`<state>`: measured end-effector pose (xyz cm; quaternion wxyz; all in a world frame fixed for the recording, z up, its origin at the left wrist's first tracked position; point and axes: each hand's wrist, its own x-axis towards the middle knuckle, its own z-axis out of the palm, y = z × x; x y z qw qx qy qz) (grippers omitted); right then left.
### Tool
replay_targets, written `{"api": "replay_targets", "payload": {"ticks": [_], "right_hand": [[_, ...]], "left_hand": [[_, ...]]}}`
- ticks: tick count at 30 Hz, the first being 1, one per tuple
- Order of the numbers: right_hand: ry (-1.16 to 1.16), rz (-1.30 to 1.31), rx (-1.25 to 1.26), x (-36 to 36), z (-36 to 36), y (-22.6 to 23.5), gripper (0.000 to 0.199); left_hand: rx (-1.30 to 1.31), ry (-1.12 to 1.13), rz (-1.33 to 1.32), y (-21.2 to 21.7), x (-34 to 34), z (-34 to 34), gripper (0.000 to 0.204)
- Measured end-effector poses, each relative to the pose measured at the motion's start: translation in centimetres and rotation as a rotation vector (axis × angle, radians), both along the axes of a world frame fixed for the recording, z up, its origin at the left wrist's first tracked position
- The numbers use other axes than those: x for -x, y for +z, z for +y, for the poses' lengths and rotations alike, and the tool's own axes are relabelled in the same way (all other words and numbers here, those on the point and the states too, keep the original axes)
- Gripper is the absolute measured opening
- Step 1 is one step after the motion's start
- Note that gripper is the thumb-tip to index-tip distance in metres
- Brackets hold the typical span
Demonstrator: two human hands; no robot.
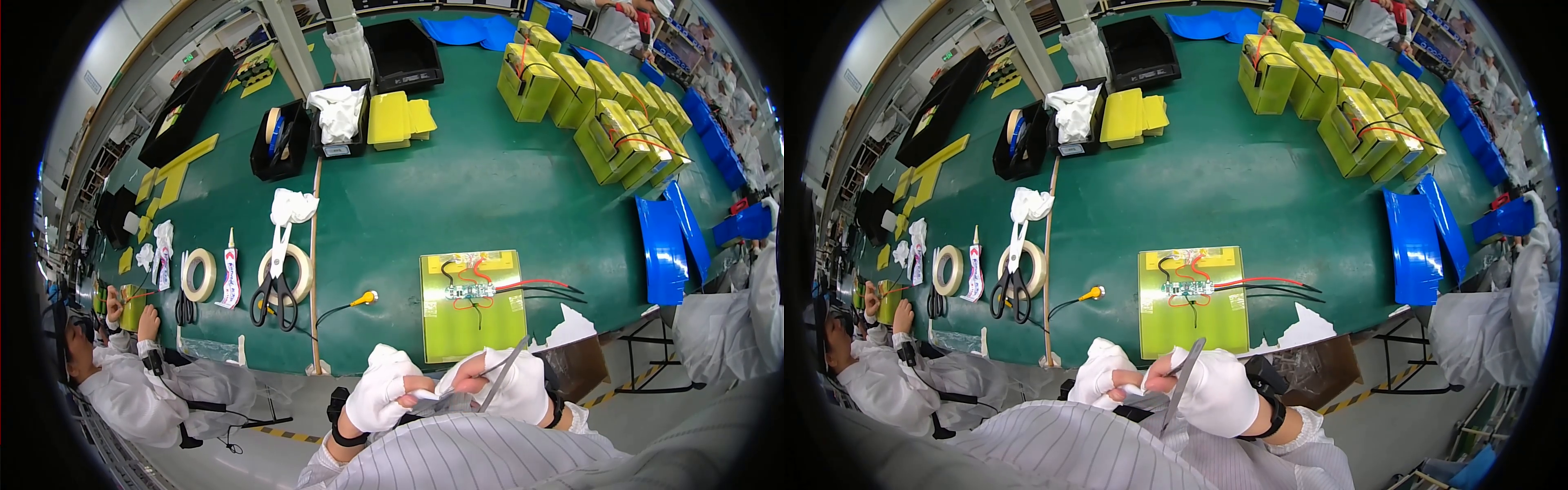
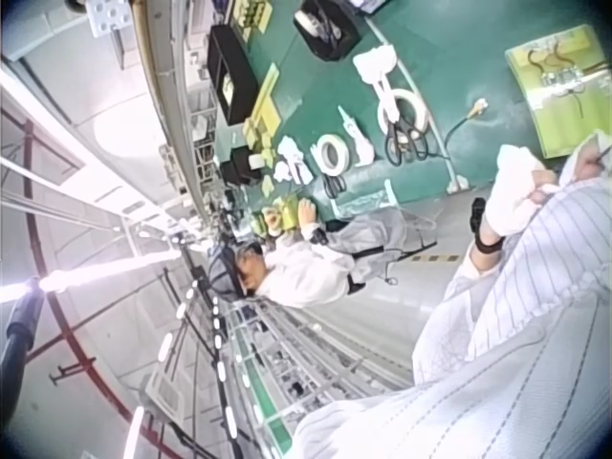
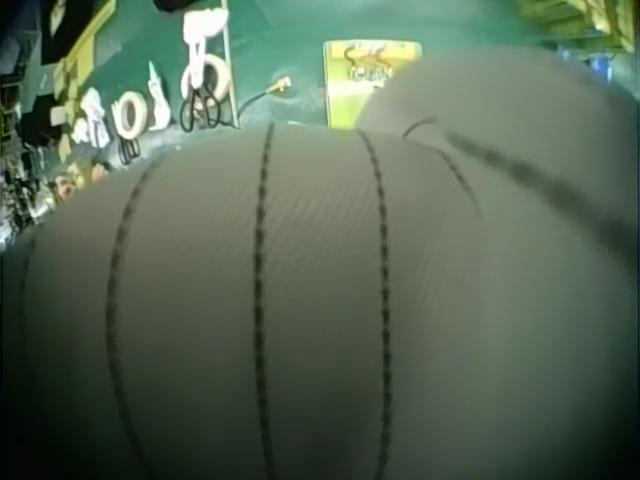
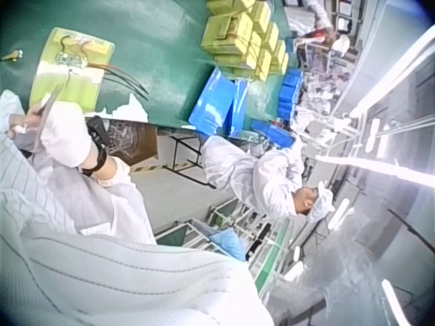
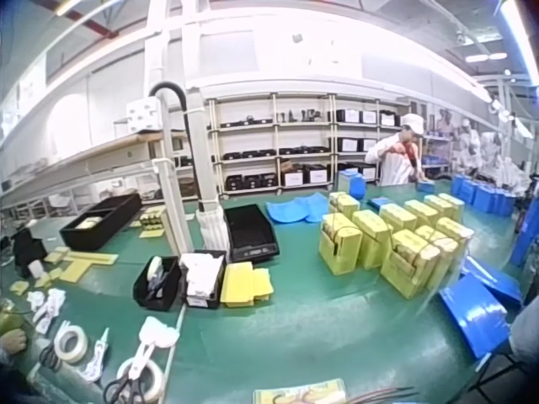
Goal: Assembling and applying adhesive and tape to electronic battery packs in a factory workshop.
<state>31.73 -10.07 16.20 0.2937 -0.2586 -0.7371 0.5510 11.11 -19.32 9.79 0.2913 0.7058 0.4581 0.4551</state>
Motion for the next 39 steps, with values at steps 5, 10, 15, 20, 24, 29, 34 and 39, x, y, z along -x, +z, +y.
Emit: {"api": "replay_targets", "payload": {"ticks": [5,10,15,20,24,29,34,39], "right_hand": [[-0.094,0.017,0.067,0.1,-0.1,0.1,0.007],[-0.148,0.031,0.100,0.6,-0.4,-0.1,0.007],[-0.167,0.030,0.098,0.6,-0.2,-0.4,0.006],[-0.194,0.050,0.176,0.7,-0.3,-0.7,0.006],[-0.208,0.044,0.232,0.6,-0.4,-0.6,0.006],[-0.244,0.065,0.321,0.7,-0.6,-0.7,0.005],[-0.236,0.077,0.323,0.6,-0.6,-0.6,0.003],[-0.244,0.123,0.315,0.6,-0.7,-0.6,0.003]], "left_hand": [[-0.040,-0.020,0.034,-0.2,0.0,0.3,0.034],[-0.049,-0.006,0.027,-0.5,0.1,0.0,0.032],[-0.059,-0.011,0.024,-0.6,0.1,0.2,0.031],[-0.067,-0.025,-0.003,-0.7,0.0,0.2,0.032],[-0.085,-0.036,-0.005,-1.2,-0.1,0.3,0.034],[-0.080,-0.043,-0.019,-1.0,-0.1,0.5,0.034],[-0.081,-0.043,-0.022,-1.2,0.1,0.4,0.034],[-0.081,-0.032,-0.021,-1.2,0.1,0.4,0.035]]}}
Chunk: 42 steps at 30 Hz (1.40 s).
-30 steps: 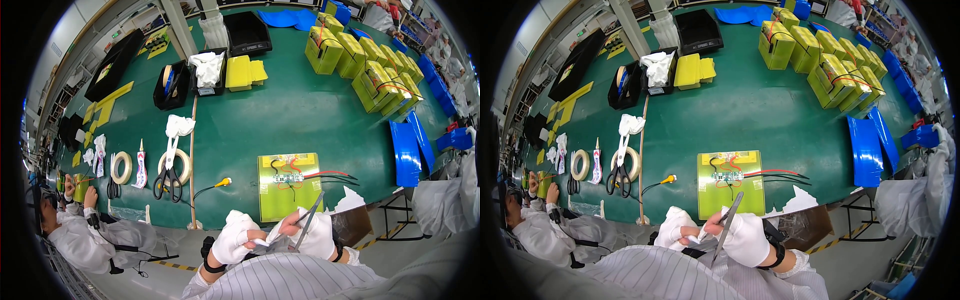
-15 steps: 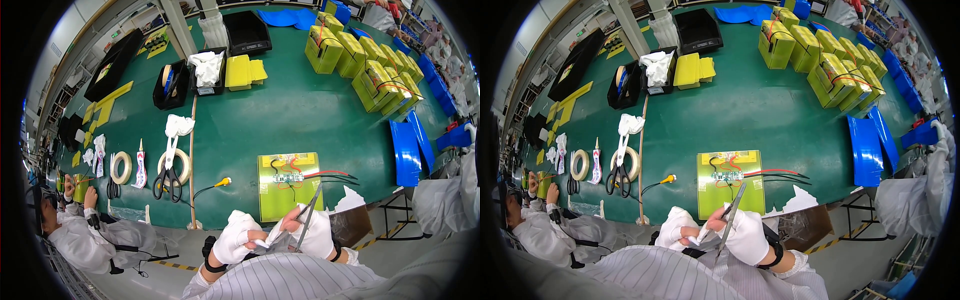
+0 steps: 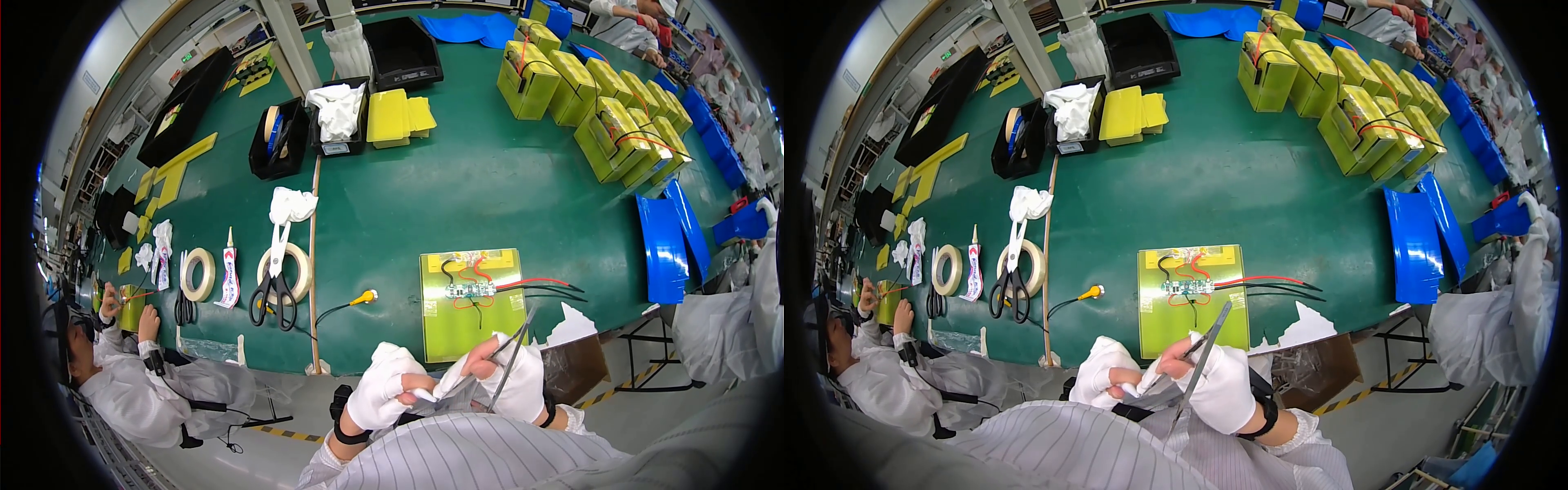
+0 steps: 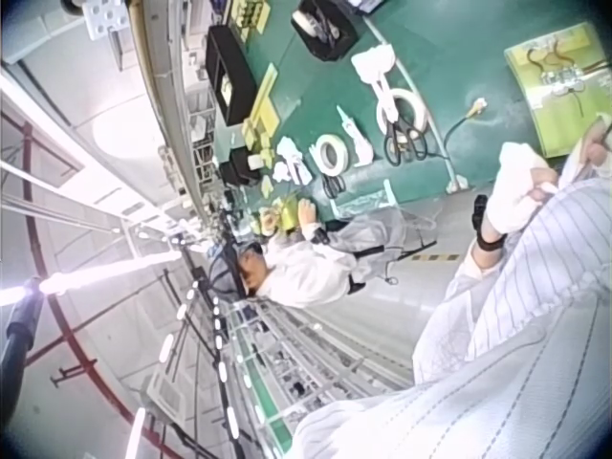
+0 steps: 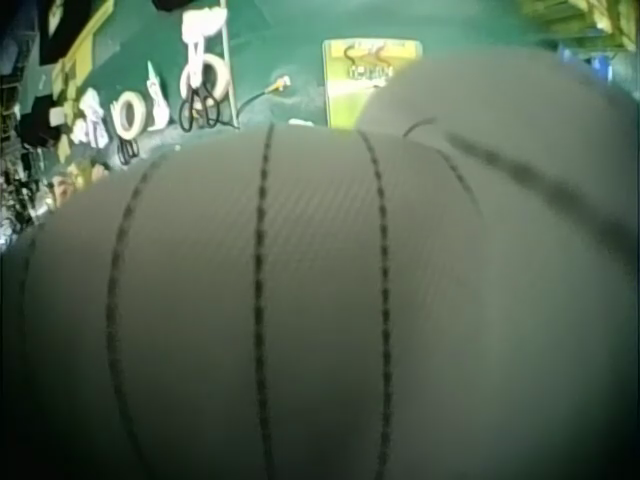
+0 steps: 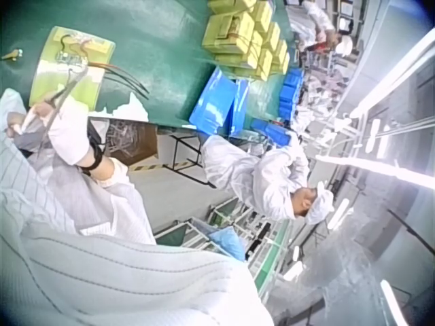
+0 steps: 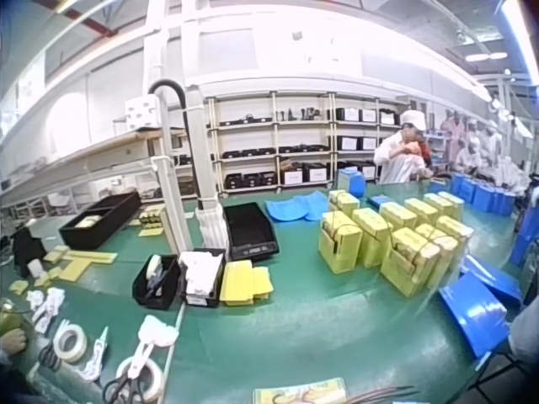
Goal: Assembling and applying adhesive and tape to electronic battery packs in a factory workshop.
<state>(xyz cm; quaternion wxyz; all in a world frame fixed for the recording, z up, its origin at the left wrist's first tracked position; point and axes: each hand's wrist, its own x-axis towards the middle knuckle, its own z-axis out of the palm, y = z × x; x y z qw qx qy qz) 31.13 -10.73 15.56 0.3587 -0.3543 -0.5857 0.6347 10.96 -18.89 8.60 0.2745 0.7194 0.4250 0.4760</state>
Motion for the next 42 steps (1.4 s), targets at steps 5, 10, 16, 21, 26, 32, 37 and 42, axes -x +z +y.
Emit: {"api": "replay_targets", "payload": {"ticks": [5,10,16,21,26,32,37,42], "right_hand": [[0.001,-0.018,-0.088,-0.2,-0.2,-0.5,0.005],[0.036,-0.095,-0.067,-0.7,-0.7,-1.0,0.007],[0.198,-0.077,-0.360,-0.7,0.2,-1.8,0.009],[0.231,-0.073,-0.418,-0.8,0.0,-1.5,0.010],[0.048,-0.058,-0.172,0.0,0.0,-0.2,0.008],[0.045,-0.061,-0.086,0.0,0.1,-0.7,0.004],[0.009,-0.040,0.028,0.3,-0.1,-0.4,0.003],[-0.006,-0.035,0.033,0.3,-0.2,-0.5,0.001]], "left_hand": [[0.014,0.003,-0.017,0.1,-0.1,0.1,0.035],[0.009,0.015,-0.010,0.2,-0.1,0.1,0.032],[0.012,0.050,0.041,0.8,0.1,0.1,0.023],[0.020,0.047,0.087,1.0,0.3,0.1,0.025],[0.001,0.010,0.043,0.2,0.2,0.2,0.030],[0.026,-0.031,-0.016,-0.1,0.1,0.1,0.031],[0.031,-0.024,-0.039,-0.2,-0.1,0.1,0.033],[0.038,-0.031,-0.066,-0.2,-0.1,0.1,0.034]]}}
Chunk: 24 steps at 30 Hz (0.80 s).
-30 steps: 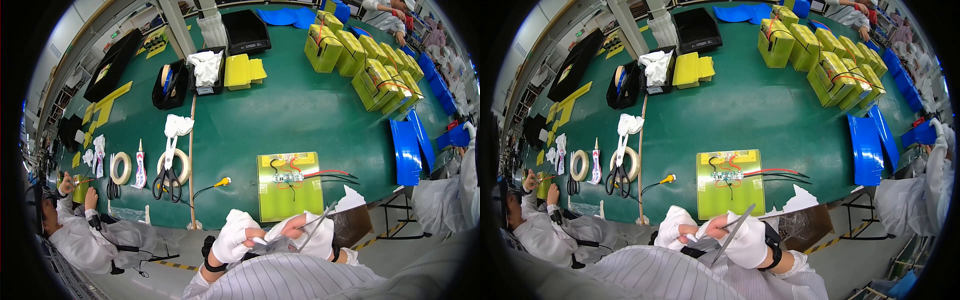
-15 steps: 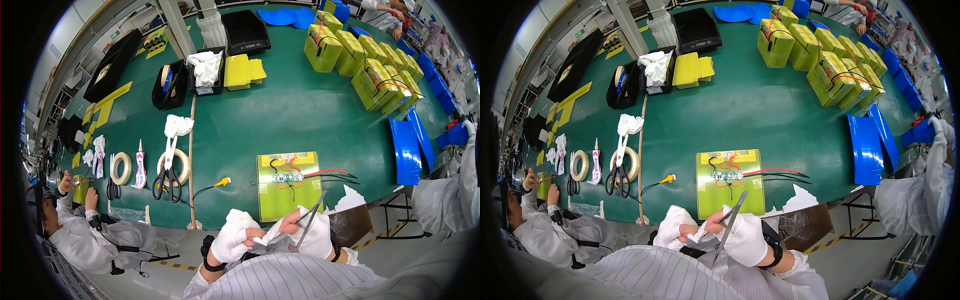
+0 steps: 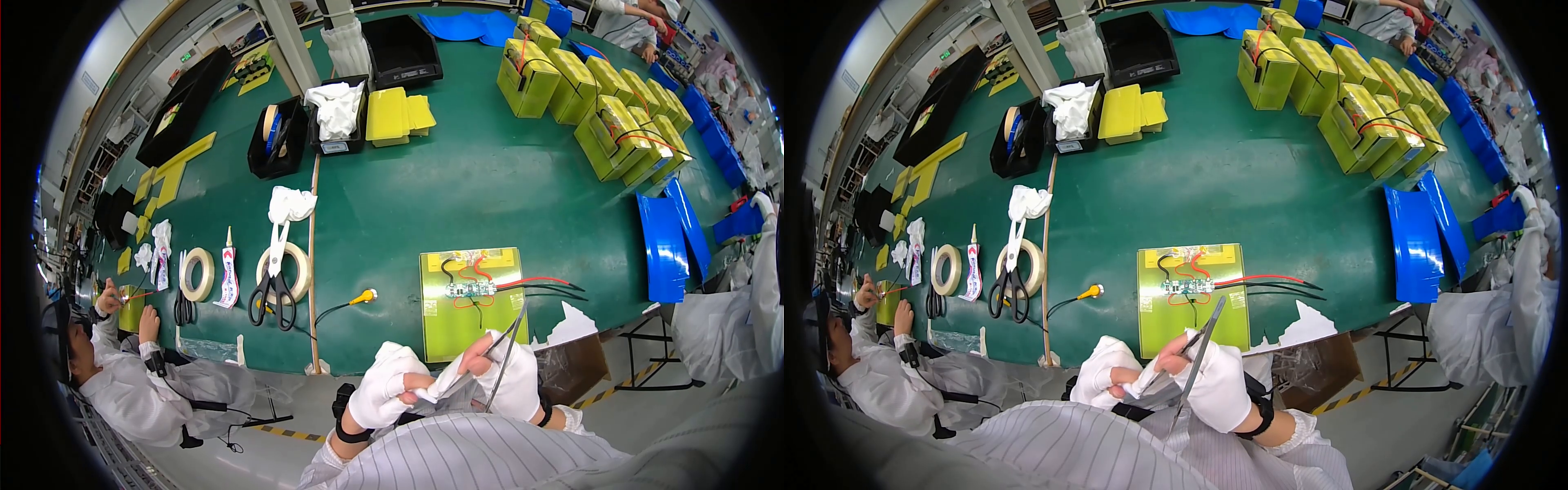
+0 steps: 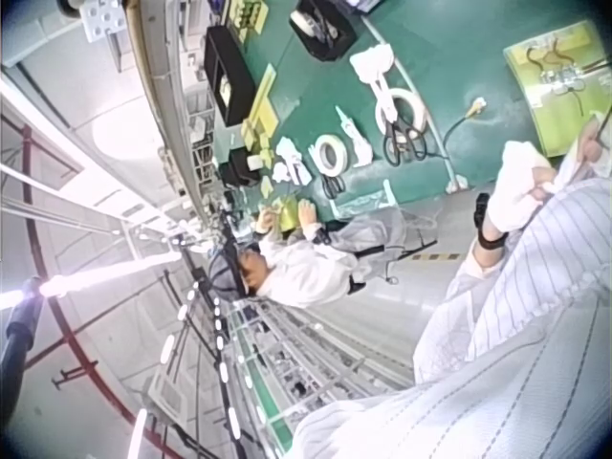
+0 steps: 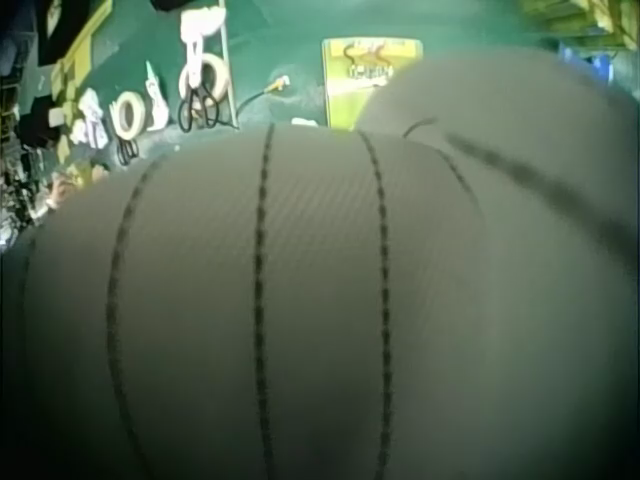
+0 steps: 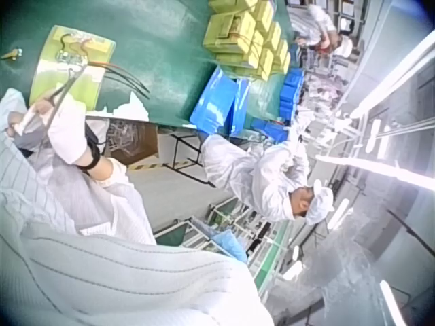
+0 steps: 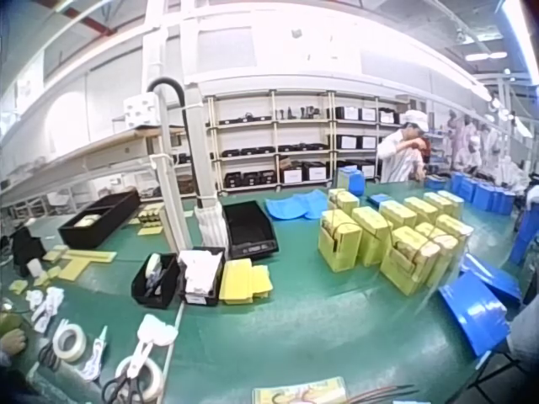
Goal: Assembling and applying adhesive and tape to electronic battery packs in a factory workshop.
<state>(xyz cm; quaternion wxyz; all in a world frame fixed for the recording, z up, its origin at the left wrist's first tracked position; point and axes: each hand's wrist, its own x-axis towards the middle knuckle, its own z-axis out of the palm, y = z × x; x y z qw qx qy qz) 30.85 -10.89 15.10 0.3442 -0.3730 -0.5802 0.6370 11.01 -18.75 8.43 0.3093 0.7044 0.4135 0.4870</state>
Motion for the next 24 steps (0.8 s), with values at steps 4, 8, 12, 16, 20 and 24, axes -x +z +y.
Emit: {"api": "replay_targets", "payload": {"ticks": [4,8,12,16,20,24], "right_hand": [[-0.009,0.027,0.031,0.03,-0.05,-0.20,0.003],[-0.013,0.036,0.067,0.09,-0.06,-0.32,0.004],[-0.020,0.047,0.089,0.02,-0.06,-0.55,0.004],[-0.005,0.056,0.090,0.04,0.04,-0.66,0.005],[0.006,0.043,0.087,0.03,0.09,-0.69,0.007],[0.007,0.055,0.091,-0.13,0.14,-0.80,0.008]], "left_hand": [[0.013,-0.012,0.000,0.11,0.00,0.04,0.031],[0.010,-0.019,-0.007,-0.08,-0.01,0.07,0.029],[-0.008,-0.020,-0.023,-0.02,-0.10,0.26,0.029],[-0.006,-0.030,-0.024,-0.06,-0.05,0.30,0.028],[0.005,-0.037,-0.043,-0.06,-0.11,0.29,0.028],[-0.005,-0.046,-0.055,-0.08,-0.24,0.45,0.028]]}}
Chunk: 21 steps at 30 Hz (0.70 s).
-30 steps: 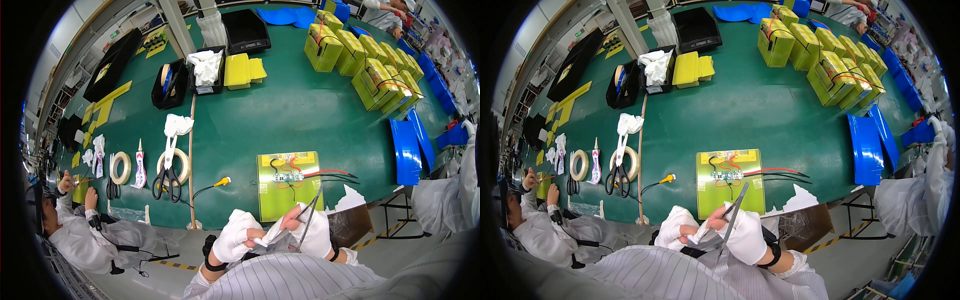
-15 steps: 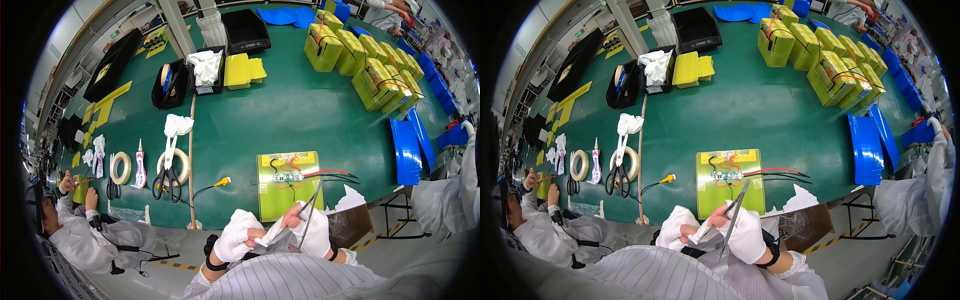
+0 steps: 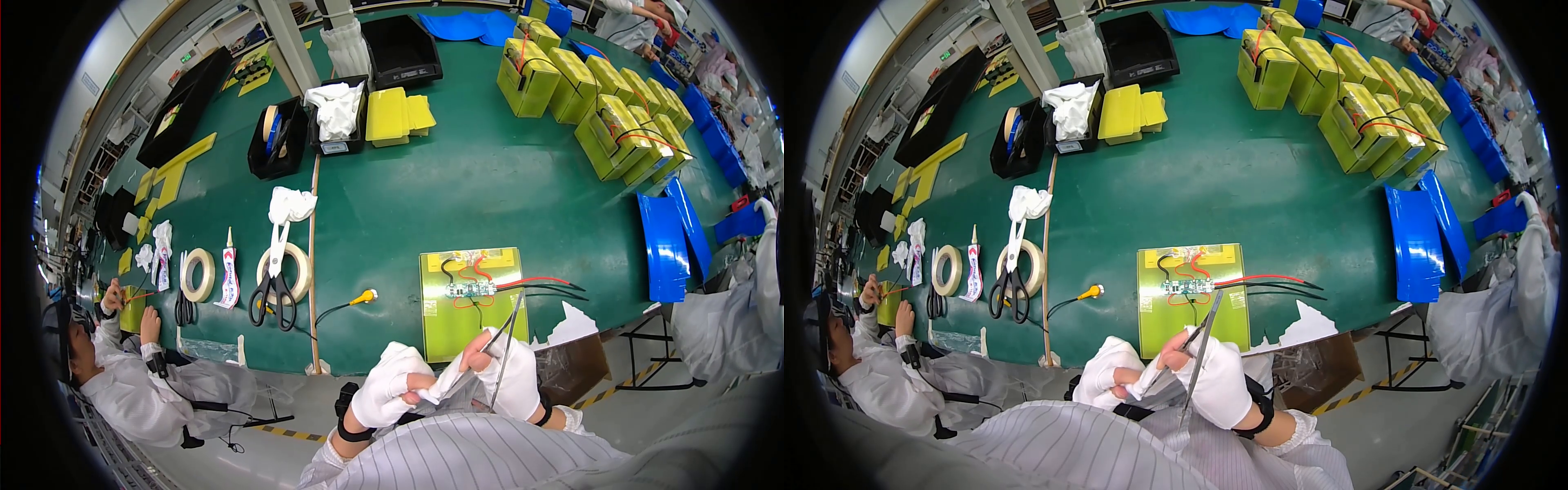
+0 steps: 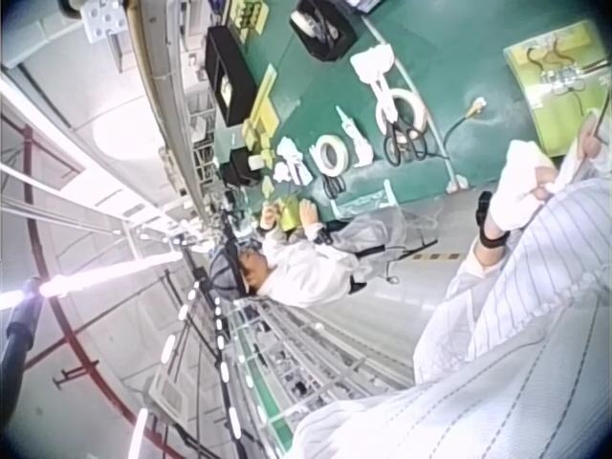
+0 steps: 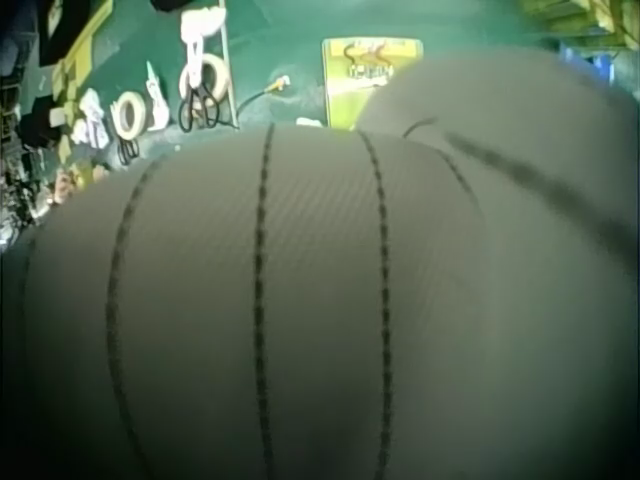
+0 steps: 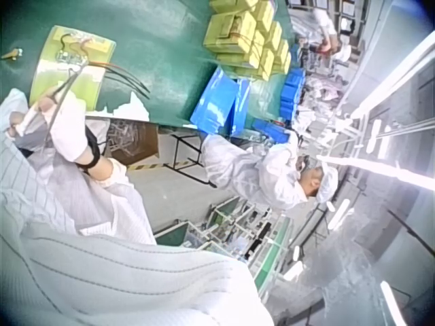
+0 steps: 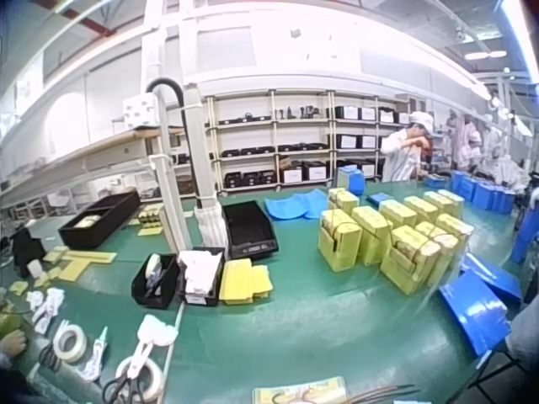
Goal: Assembling and applying adhesive and tape to electronic battery packs in a factory workshop.
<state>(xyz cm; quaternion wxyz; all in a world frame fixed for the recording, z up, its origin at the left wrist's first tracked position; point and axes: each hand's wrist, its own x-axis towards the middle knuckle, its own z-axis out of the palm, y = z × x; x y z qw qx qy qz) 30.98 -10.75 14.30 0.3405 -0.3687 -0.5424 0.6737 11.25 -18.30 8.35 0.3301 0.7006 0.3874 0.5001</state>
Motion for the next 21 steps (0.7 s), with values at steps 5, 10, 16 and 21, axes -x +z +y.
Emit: {"api": "replay_targets", "payload": {"ticks": [5,10,16,21], "right_hand": [[0.003,0.009,-0.003,-0.2,0.0,-0.5,0.010],[0.007,0.016,0.035,-0.3,0.0,-0.6,0.012],[-0.043,0.032,0.053,-0.4,0.0,-0.7,0.020],[-0.071,0.050,0.044,0.0,0.0,-1.1,0.027]], "left_hand": [[0.000,0.008,0.018,-0.1,-0.1,0.0,0.031],[0.017,0.048,0.012,0.2,0.0,-0.1,0.036],[0.026,0.082,0.011,0.4,0.0,0.3,0.039],[0.040,0.106,0.032,0.9,0.5,0.0,0.039]]}}
